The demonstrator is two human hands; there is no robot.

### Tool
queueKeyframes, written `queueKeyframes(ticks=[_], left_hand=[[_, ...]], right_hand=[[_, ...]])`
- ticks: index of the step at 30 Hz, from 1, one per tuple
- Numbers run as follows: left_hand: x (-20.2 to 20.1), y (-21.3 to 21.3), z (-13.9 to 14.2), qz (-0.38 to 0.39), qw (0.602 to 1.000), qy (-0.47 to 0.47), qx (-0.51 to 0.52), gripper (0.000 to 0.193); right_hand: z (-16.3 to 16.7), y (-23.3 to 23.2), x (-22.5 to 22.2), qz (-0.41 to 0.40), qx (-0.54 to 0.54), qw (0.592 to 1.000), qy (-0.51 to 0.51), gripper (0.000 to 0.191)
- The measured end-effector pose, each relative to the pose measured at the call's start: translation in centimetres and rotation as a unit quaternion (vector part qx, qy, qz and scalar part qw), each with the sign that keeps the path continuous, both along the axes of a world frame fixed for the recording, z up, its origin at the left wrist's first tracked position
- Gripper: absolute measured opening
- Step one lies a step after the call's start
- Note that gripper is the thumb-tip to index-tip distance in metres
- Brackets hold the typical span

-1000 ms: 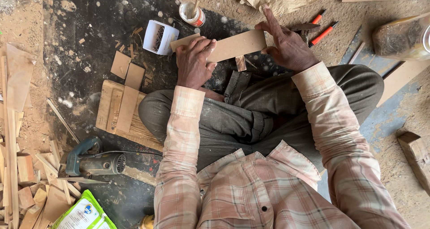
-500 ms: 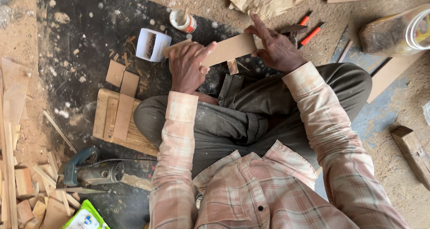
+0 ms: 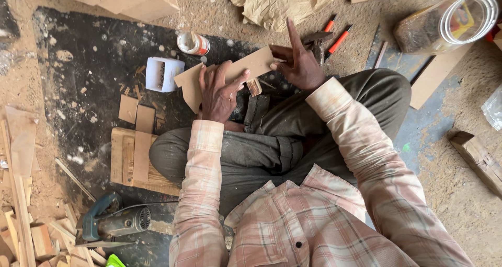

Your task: The person applies glue to the edges of a small wooden box using a stick, then places a pre-cut cardboard piece on top. They pick up a hammer and drive nails into the cardboard to secure it to the box frame.

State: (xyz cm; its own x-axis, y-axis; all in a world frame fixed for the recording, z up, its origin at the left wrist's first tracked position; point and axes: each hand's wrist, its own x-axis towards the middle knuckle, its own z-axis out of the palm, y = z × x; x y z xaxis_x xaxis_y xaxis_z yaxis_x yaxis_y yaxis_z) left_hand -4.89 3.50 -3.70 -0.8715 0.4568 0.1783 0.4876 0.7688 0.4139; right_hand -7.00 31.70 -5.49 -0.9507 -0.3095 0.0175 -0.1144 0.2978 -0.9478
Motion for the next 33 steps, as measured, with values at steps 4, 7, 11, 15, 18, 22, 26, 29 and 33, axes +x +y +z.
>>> queueKeyframes(ticks=[4,7,11,15,18,22,26,29,33], left_hand=[[0.1,0.3,0.4,0.002,1.0,-0.003,-0.004,0.046],[0.0,0.3,0.5,0.005,1.0,0.008,-0.007,0.049],[0.0,0.3,0.3,0.007,1.0,0.004,0.002,0.049],[0.2,0.3,0.0,0.015,1.0,0.003,0.016,0.05],[0.3,0.4,-0.2,0.021,1.0,0.0,0.011,0.051],[0.3,0.5,-0.2,0.024,1.0,0.006,0.017,0.053],[0.4,0.5,-0.3,0.025,1.0,0.008,0.015,0.054],[0.4,0.5,-0.4,0.024,1.0,0.002,0.012,0.056],[0.3,0.6,-0.4,0.027,1.0,0.011,0.003,0.056]], right_hand=[[-1.0,-0.8,0.8,-0.064,0.0,0.998,0.017,0.1],[-0.9,-1.1,1.1,-0.088,0.006,0.996,-0.001,0.1],[0.0,-1.2,1.4,-0.109,-0.015,0.993,-0.048,0.097],[0.5,-1.4,1.5,-0.137,0.026,0.989,-0.053,0.092],[0.6,-1.2,1.8,-0.141,0.03,0.988,-0.052,0.087],[0.6,-1.0,2.6,-0.157,0.015,0.985,-0.071,0.09],[0.9,-1.0,3.3,-0.175,0.056,0.982,-0.031,0.094],[1.1,-0.9,3.5,-0.187,0.08,0.978,-0.038,0.093],[0.8,-0.6,3.3,-0.133,0.097,0.982,-0.095,0.089]])
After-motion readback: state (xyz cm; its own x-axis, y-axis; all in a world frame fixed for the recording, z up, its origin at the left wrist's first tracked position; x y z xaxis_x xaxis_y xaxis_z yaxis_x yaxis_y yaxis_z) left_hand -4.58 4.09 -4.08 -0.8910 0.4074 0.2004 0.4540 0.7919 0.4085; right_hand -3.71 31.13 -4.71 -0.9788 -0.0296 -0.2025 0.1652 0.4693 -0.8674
